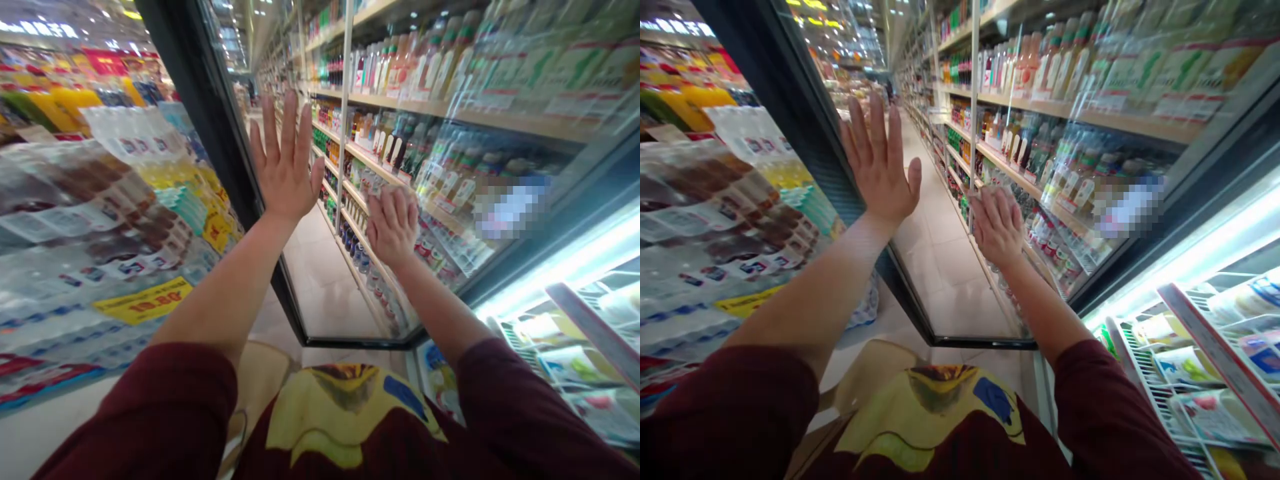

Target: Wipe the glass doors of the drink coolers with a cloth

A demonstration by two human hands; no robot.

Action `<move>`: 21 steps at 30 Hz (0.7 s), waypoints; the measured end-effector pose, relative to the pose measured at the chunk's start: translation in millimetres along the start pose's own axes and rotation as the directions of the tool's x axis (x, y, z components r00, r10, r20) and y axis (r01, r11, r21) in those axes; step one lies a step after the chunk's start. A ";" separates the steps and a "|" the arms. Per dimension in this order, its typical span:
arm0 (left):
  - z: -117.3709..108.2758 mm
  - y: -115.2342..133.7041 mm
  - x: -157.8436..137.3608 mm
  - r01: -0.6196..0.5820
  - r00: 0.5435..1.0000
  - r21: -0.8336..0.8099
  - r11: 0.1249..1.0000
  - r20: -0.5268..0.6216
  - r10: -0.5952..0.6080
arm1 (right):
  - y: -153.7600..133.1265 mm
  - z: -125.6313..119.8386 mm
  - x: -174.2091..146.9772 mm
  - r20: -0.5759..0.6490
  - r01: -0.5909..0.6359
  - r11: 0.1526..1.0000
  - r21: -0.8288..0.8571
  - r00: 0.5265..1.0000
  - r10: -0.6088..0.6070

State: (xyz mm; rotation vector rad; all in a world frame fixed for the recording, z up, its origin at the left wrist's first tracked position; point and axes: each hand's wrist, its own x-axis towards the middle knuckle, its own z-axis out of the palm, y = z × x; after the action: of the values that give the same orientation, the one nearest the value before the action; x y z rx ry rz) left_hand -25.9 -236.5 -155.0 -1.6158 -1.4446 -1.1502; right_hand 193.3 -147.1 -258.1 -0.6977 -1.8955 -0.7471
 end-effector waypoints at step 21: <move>57.4 -5.0 -124.8 0.137 0.989 0.136 0.981 -0.068 -0.129 | 74.3 -29.3 27.5 -0.240 -0.416 0.908 -0.048 0.887 0.394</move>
State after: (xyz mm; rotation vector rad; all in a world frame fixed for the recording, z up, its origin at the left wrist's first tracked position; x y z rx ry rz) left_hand -20.4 -232.2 -292.2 -1.3962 -1.5786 -1.1335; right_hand 253.4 -116.3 -207.4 -0.9915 -1.4476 -0.6217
